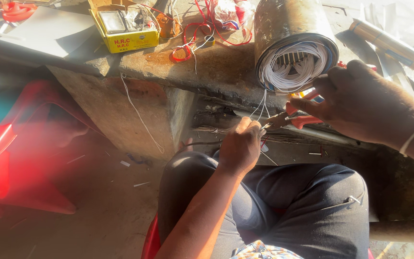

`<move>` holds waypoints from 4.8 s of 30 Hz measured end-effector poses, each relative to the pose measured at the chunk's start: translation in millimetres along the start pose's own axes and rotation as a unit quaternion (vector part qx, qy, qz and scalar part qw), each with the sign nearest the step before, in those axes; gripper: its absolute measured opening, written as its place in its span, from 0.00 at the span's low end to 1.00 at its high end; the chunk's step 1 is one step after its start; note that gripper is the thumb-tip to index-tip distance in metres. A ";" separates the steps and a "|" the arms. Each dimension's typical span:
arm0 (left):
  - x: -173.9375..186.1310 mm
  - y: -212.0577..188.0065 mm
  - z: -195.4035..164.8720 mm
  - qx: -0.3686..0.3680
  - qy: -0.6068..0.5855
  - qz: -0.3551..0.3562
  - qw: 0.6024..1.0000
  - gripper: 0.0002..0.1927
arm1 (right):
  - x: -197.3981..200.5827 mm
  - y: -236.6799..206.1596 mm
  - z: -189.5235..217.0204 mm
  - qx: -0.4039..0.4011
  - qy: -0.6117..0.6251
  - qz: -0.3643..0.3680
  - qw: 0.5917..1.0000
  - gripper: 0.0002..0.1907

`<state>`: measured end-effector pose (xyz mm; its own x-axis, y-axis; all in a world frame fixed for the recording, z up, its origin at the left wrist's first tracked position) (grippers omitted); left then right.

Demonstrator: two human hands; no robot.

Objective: The person strips insulation from several colored wires using pliers, twists the exposed strands, and then wraps the connections with blue electrical tape. A second person works on a motor stator in the background.

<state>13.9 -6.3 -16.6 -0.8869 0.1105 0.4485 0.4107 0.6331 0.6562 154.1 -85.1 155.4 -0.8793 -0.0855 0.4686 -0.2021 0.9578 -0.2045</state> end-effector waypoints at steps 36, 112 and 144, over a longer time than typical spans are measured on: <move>-25.3 -1.6 49.5 0.365 -0.271 0.107 0.884 0.10 | -85.3 -32.9 112.6 -0.218 0.753 0.331 0.526 0.18; 59.3 6.2 24.2 -0.011 0.098 -0.041 0.994 0.08 | -93.6 61.0 190.4 -0.063 0.930 -0.167 0.320 0.13; 60.7 4.9 51.3 0.175 -0.064 0.019 0.982 0.16 | -96.5 114.3 177.7 -0.130 0.950 -0.151 0.239 0.20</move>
<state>-48.8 42.8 -17.4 -0.9004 0.2207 0.3750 0.3668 0.8486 0.3812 139.2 -16.2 -65.9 0.9926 -0.1194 0.0234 0.1187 0.9925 0.0296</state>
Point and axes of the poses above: each hand's wrist, its own y-axis towards the middle knuckle, its own x-axis out of the back of the hand, z = x × y, the point moved 3 cm from there along y, towards the middle knuckle
